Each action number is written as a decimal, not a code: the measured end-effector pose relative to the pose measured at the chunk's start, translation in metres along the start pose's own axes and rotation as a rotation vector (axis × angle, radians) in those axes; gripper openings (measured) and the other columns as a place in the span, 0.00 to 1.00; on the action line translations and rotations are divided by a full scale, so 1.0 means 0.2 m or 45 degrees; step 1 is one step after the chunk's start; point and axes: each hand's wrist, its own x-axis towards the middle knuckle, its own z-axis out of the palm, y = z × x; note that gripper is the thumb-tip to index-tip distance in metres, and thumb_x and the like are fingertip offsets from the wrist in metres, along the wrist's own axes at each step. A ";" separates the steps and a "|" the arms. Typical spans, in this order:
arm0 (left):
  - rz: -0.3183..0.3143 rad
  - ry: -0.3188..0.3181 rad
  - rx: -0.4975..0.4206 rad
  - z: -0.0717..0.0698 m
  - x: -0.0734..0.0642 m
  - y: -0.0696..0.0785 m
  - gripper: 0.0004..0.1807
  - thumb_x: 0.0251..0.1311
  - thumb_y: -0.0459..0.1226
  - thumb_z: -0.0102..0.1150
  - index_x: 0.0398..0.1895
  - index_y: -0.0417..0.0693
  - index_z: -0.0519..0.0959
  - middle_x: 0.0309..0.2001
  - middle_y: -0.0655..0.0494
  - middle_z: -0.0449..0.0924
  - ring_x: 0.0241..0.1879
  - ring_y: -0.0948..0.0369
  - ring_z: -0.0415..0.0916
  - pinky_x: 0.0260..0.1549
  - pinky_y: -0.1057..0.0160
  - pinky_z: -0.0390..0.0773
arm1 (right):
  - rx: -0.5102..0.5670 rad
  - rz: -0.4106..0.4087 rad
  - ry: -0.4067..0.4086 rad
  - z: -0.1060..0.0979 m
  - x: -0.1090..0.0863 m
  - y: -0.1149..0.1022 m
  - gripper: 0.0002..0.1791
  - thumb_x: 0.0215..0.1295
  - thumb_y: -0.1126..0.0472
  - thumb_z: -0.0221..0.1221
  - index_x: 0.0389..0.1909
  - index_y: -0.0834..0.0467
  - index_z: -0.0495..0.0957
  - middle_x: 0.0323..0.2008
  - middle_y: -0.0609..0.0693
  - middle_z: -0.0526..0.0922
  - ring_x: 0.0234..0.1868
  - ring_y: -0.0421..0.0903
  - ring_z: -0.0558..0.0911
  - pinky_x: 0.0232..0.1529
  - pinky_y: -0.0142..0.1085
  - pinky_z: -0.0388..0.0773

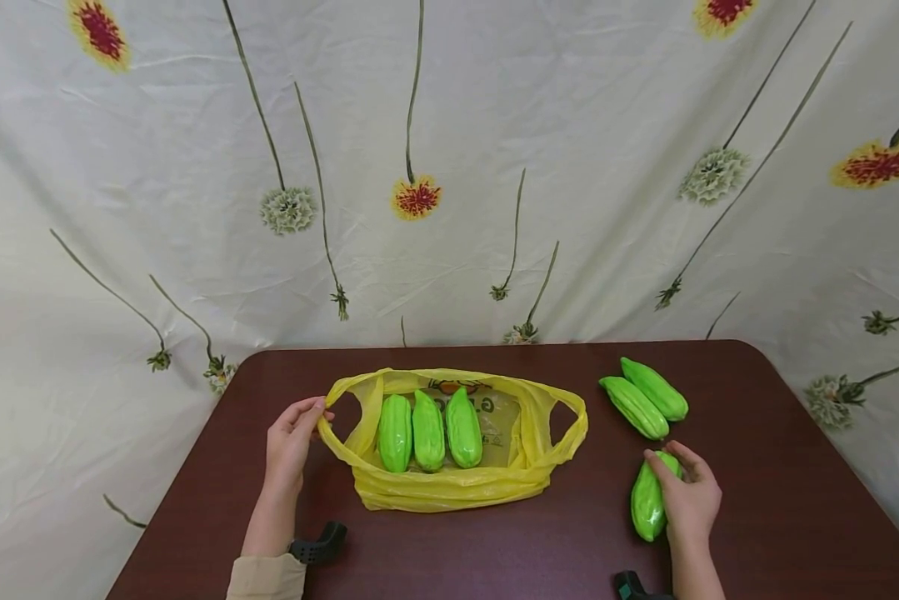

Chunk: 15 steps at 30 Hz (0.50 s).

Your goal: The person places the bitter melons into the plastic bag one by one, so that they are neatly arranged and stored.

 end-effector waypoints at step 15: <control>-0.009 -0.009 0.022 0.00 0.00 0.00 0.16 0.65 0.42 0.54 0.47 0.37 0.78 0.27 0.62 0.81 0.33 0.64 0.76 0.34 0.65 0.74 | 0.056 -0.017 -0.078 0.09 -0.06 -0.12 0.28 0.49 0.57 0.72 0.52 0.60 0.79 0.32 0.30 0.80 0.53 0.37 0.74 0.42 0.18 0.69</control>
